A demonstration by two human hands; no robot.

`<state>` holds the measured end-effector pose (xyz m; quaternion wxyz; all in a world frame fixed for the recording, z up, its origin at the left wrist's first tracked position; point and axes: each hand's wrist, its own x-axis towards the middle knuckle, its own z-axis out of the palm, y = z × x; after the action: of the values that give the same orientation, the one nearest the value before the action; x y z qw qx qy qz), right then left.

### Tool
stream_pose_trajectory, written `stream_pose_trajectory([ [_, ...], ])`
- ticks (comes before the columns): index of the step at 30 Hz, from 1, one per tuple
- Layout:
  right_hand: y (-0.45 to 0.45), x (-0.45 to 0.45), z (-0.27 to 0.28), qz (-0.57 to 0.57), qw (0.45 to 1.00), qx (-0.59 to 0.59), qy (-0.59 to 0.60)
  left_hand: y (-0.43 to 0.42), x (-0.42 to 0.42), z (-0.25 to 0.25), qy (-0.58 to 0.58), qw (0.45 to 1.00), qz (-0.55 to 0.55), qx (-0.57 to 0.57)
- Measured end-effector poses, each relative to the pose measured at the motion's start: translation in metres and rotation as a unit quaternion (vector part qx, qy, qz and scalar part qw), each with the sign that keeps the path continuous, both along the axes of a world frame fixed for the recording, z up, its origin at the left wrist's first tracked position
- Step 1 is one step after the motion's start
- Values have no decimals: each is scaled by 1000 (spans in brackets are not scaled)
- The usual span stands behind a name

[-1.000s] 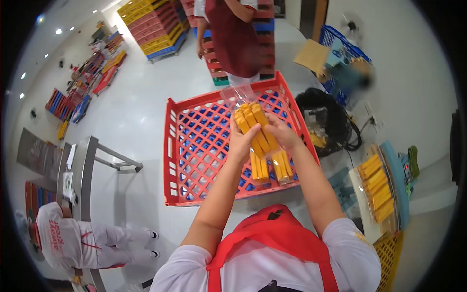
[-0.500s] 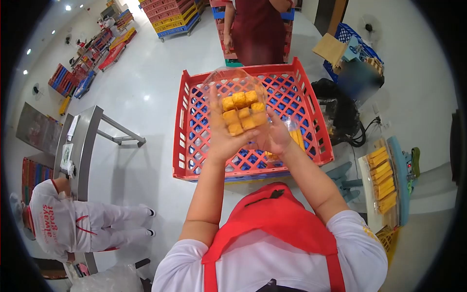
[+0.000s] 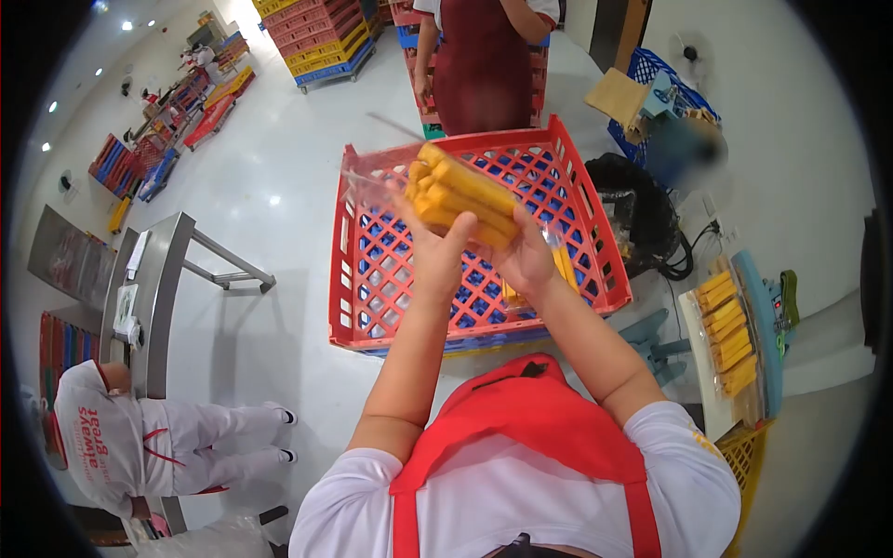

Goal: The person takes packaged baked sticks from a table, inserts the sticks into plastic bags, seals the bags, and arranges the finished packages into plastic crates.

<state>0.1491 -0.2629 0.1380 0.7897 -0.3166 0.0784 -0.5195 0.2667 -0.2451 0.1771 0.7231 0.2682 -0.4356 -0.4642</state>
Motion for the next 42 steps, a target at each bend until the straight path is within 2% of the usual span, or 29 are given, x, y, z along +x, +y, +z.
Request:
stream_pose_trajectory([
  [1,3,-1,5,-22,998,-39,41,-2,0,6,-1,1000,3,-7],
  [3,6,-10,8,-28,997,-33,68,-4,0,20,27,1000,14,-3],
  [4,6,-22,7,24,999,-5,39,-5,3,26,20,999,-37,-31],
  [5,6,-33,6,75,997,24,9,-7,1,27,17,999,-40,-31],
  [7,9,-52,10,74,995,68,10,-9,-12,25,3,992,-114,-62],
  [9,15,-76,12,146,984,105,10,-11,-35,16,2,986,-161,-47],
  [10,18,-88,12,121,984,126,44,-13,-49,10,19,980,-193,-51],
  [13,28,-132,19,82,984,155,33,-15,-92,6,56,967,-245,-48],
  [18,46,-191,25,58,989,133,16,-7,-155,12,106,955,-274,-41],
  [21,51,-223,16,85,992,95,19,-1,-175,8,71,952,-294,-43],
  [23,58,-234,11,99,992,53,58,6,-182,5,70,957,-279,-33],
  [25,67,-246,36,100,990,59,78,16,-172,2,114,959,-259,-24],
  [27,63,-280,61,-60,962,76,254,26,-125,-25,110,980,-162,41],
  [28,50,-321,58,-82,992,-18,95,36,-99,-29,103,986,-122,45],
  [29,45,-358,69,-146,987,-61,39,47,-74,-31,93,991,-83,51],
  [32,79,-465,129,-308,924,-220,50,71,-13,-29,72,996,-35,35],
  [34,127,-522,192,-366,848,-374,80,91,23,-28,55,998,25,27],
  [37,219,-556,283,-387,704,-580,136,99,67,-37,61,990,122,35],
  [39,268,-553,316,-363,628,-663,185,85,65,-31,79,992,96,0],
  [40,280,-544,324,-344,609,-685,203,78,59,-24,84,994,70,-19],
  [42,275,-532,322,-312,626,-686,201,53,52,-24,102,994,31,-26],
])
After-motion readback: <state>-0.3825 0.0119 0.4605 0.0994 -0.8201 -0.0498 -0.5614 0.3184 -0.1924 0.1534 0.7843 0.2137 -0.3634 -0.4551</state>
